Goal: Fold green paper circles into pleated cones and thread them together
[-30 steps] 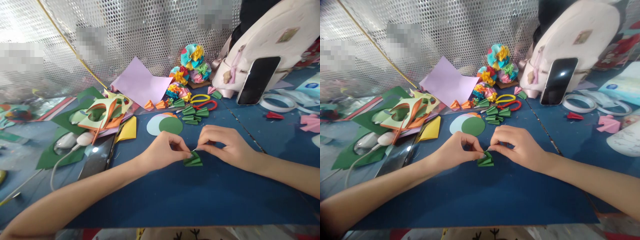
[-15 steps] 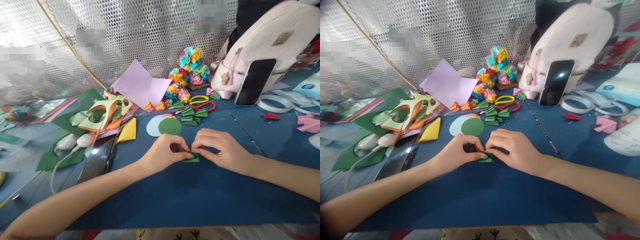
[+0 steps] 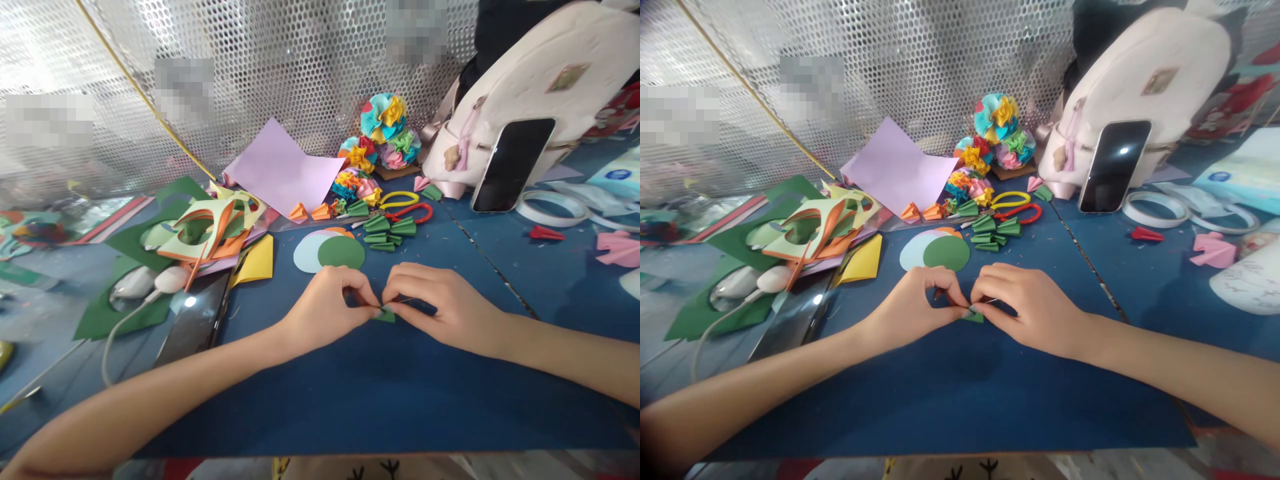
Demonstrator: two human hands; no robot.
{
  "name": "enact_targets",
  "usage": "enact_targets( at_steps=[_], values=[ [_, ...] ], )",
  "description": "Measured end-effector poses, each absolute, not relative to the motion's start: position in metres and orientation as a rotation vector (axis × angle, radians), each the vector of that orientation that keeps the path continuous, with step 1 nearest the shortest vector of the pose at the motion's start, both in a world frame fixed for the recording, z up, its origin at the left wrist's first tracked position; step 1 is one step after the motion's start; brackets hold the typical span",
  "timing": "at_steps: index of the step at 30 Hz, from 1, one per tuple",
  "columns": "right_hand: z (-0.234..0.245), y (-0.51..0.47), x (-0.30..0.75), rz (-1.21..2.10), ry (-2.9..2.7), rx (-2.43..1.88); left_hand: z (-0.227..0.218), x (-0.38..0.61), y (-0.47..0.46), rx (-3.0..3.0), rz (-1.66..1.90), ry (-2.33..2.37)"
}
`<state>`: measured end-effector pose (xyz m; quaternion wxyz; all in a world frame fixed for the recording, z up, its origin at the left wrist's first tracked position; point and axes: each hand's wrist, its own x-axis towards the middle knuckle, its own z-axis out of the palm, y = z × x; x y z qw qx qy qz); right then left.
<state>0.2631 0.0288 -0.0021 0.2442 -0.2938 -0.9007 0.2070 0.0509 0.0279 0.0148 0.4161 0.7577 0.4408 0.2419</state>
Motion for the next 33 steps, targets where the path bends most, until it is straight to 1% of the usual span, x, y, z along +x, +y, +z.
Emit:
enact_targets(
  at_steps=[4,10,12,14,19,22,24,27,31,33],
  values=[
    [-0.006,0.03,0.263,0.448,-2.47,-0.79,0.013,0.048,0.031,1.998,0.583,1.107],
    [-0.008,0.035,0.267,-0.009,-2.542,-0.624,0.015,0.048,0.032,2.07,0.563,1.095],
    [-0.006,0.035,0.268,-0.071,-2.555,-0.591,0.016,0.048,0.031,2.018,0.566,1.081],
    [-0.005,0.034,0.268,0.019,-2.545,-0.612,0.015,0.049,0.03,1.995,0.588,1.082],
    [-0.004,0.027,0.265,0.412,-2.455,-0.806,0.013,0.049,0.029,2.06,0.654,1.086],
    [-0.007,0.025,0.262,0.47,-2.419,-0.903,0.011,0.049,0.03,2.032,0.668,1.088],
    [-0.009,0.025,0.261,0.435,-2.414,-0.903,0.01,0.049,0.031,1.987,0.664,1.083],
    [-0.01,0.026,0.26,0.233,-2.446,-0.818,0.009,0.05,0.032,1.925,0.656,1.076],
    [-0.008,0.026,0.263,-0.317,-2.539,-0.58,0.01,0.05,0.032,1.844,0.63,1.074],
    [-0.006,0.028,0.265,-0.495,-2.553,-0.478,0.012,0.049,0.033,1.827,0.612,1.076]
  ],
)
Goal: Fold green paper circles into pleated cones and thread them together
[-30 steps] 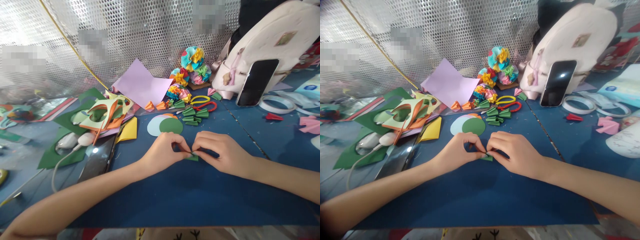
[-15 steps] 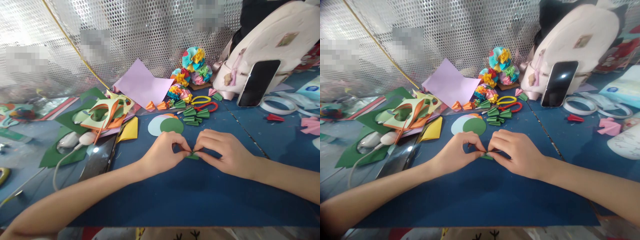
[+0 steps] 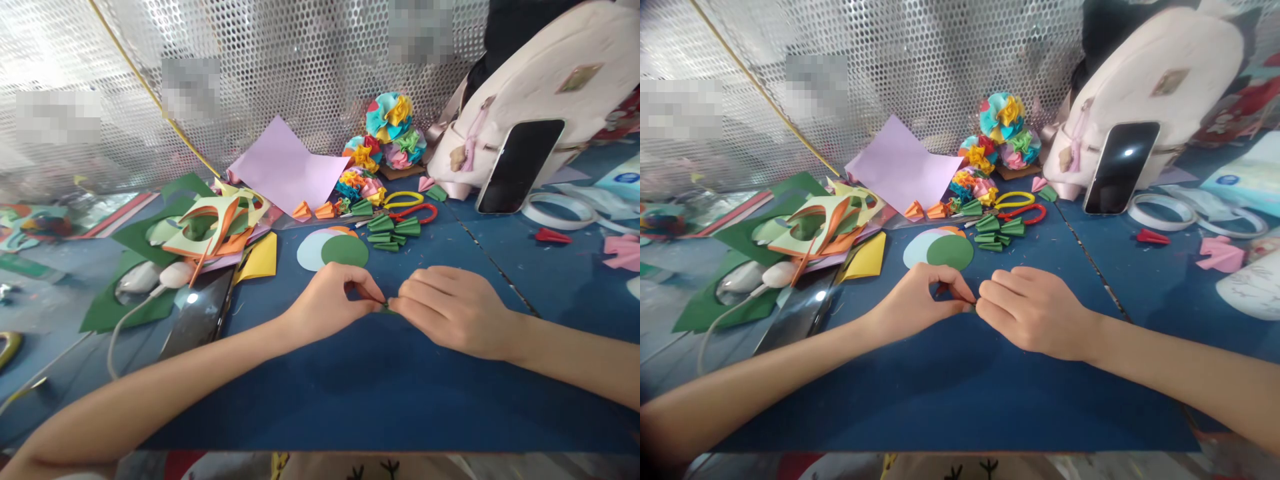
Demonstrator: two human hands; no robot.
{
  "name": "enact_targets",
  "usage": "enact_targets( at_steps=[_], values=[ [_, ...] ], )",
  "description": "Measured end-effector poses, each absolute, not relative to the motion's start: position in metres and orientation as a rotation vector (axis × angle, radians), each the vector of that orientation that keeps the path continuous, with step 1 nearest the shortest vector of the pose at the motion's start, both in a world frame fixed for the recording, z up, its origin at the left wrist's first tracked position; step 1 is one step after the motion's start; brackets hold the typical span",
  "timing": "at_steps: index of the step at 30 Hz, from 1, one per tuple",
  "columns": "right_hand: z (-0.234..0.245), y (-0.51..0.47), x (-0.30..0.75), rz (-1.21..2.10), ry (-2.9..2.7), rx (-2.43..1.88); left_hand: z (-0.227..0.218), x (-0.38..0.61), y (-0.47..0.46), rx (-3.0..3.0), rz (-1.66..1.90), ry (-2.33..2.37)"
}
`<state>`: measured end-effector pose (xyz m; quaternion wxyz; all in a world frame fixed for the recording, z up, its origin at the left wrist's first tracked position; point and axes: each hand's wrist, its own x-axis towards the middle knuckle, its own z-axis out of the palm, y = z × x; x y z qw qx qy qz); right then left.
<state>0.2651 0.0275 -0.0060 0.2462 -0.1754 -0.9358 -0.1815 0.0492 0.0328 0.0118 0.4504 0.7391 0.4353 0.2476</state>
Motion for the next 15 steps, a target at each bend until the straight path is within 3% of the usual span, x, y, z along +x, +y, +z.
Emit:
enact_targets(
  at_steps=[2,7,15],
  values=[
    [-0.005,0.032,0.267,-0.466,-2.554,-0.456,0.013,0.048,0.034,1.867,0.6,1.068],
    [-0.007,0.055,0.278,0.135,-2.467,-0.666,0.011,0.042,0.04,2.135,0.62,1.124],
    [-0.013,0.083,0.292,0.455,-2.318,-0.799,0.008,0.034,0.048,2.061,0.717,1.206]
  ],
)
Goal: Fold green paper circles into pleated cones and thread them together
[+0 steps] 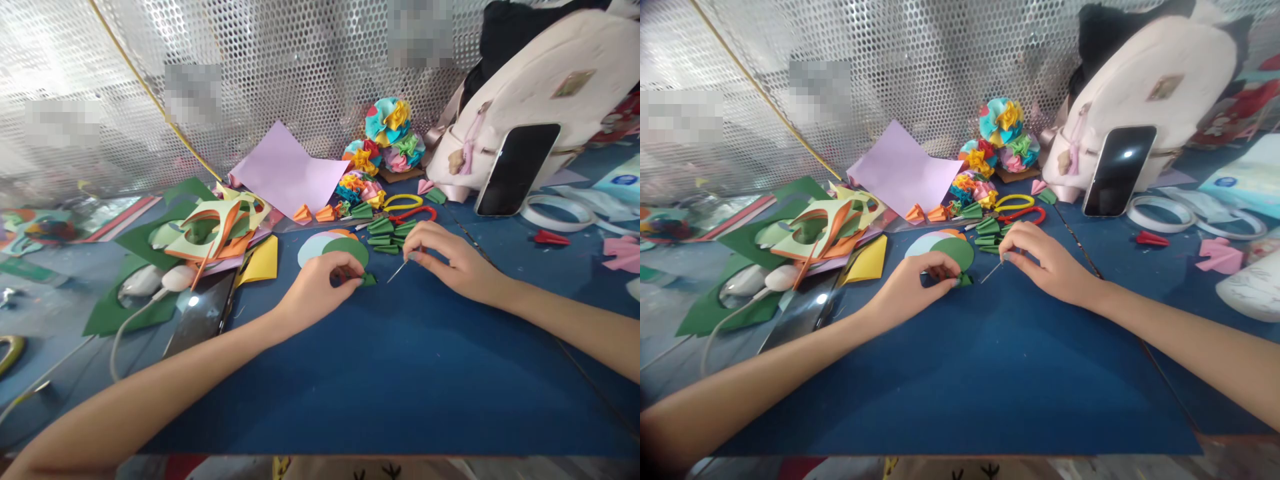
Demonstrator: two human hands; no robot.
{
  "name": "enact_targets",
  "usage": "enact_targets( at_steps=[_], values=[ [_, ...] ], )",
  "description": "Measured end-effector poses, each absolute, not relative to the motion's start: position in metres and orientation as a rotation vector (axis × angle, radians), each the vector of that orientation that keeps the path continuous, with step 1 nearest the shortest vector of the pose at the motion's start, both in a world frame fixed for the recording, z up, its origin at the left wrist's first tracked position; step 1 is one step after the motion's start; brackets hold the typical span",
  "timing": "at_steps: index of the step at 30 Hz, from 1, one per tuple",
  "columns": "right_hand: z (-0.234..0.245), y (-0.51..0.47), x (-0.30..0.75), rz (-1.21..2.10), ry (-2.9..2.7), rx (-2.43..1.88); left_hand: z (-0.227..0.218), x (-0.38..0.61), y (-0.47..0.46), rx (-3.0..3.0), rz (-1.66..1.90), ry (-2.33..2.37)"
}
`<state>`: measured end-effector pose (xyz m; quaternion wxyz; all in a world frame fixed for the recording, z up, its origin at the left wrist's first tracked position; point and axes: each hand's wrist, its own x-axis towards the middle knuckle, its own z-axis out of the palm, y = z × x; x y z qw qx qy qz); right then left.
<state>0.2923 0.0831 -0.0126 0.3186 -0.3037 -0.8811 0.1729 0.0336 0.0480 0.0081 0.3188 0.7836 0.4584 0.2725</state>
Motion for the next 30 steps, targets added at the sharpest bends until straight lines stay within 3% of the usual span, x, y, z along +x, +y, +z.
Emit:
enact_targets(
  at_steps=[20,30],
  values=[
    [-0.01,0.042,0.273,0.541,-2.427,-0.685,0.006,0.049,0.024,2.031,0.81,0.987],
    [-0.005,0.038,0.271,0.803,-2.269,-0.86,0.004,0.051,0.025,1.92,0.794,1.046]
  ],
)
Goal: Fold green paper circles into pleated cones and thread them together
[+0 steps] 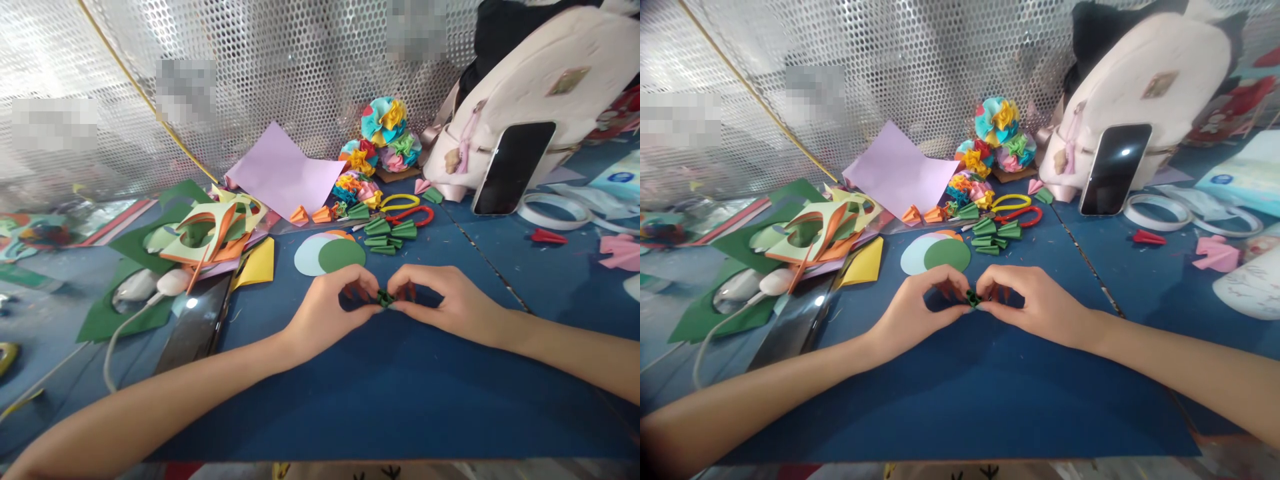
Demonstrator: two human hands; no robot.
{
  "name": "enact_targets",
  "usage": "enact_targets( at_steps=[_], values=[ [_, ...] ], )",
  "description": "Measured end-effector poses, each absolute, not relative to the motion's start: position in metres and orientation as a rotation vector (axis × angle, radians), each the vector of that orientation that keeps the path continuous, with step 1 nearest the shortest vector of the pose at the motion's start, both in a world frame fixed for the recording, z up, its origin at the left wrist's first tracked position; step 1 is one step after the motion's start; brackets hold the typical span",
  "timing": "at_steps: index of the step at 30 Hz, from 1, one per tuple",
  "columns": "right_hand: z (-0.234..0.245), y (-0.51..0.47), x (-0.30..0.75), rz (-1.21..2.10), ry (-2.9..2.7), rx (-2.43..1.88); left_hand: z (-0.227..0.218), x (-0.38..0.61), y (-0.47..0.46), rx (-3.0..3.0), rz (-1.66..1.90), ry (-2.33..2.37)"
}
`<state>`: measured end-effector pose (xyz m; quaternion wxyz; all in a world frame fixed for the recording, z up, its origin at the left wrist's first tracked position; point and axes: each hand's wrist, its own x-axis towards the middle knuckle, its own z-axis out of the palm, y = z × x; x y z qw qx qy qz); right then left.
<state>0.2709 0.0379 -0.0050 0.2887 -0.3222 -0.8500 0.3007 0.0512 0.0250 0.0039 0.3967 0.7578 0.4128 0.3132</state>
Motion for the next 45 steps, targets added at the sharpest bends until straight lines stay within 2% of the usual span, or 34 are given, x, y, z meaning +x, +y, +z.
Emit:
enact_targets(
  at_steps=[7,9,13,16,21,31,38,45],
  values=[
    [-0.004,0.043,0.274,0.854,-2.271,-0.885,0.005,0.049,0.026,2.006,0.843,1.077],
    [-0.004,0.053,0.28,0.701,-2.3,-0.891,0.005,0.047,0.027,2.034,0.837,1.078],
    [-0.008,0.081,0.295,0.184,-2.357,-0.933,0.005,0.045,0.028,2.158,0.772,1.026],
    [-0.013,0.091,0.299,0.068,-2.478,-0.94,0.004,0.043,0.028,2.321,0.702,1.02],
    [-0.018,0.089,0.294,0.041,-2.487,-0.971,0.0,0.041,0.03,2.566,0.602,1.023],
    [-0.019,0.086,0.288,0.134,-2.511,-0.936,0.0,0.042,0.031,2.595,0.57,1.009],
    [-0.021,0.085,0.28,0.226,-2.387,-1.075,0.0,0.042,0.031,2.627,0.582,1.02],
    [-0.02,0.081,0.274,0.084,-2.404,-1.182,-0.001,0.043,0.029,2.633,0.616,1.01]
  ],
)
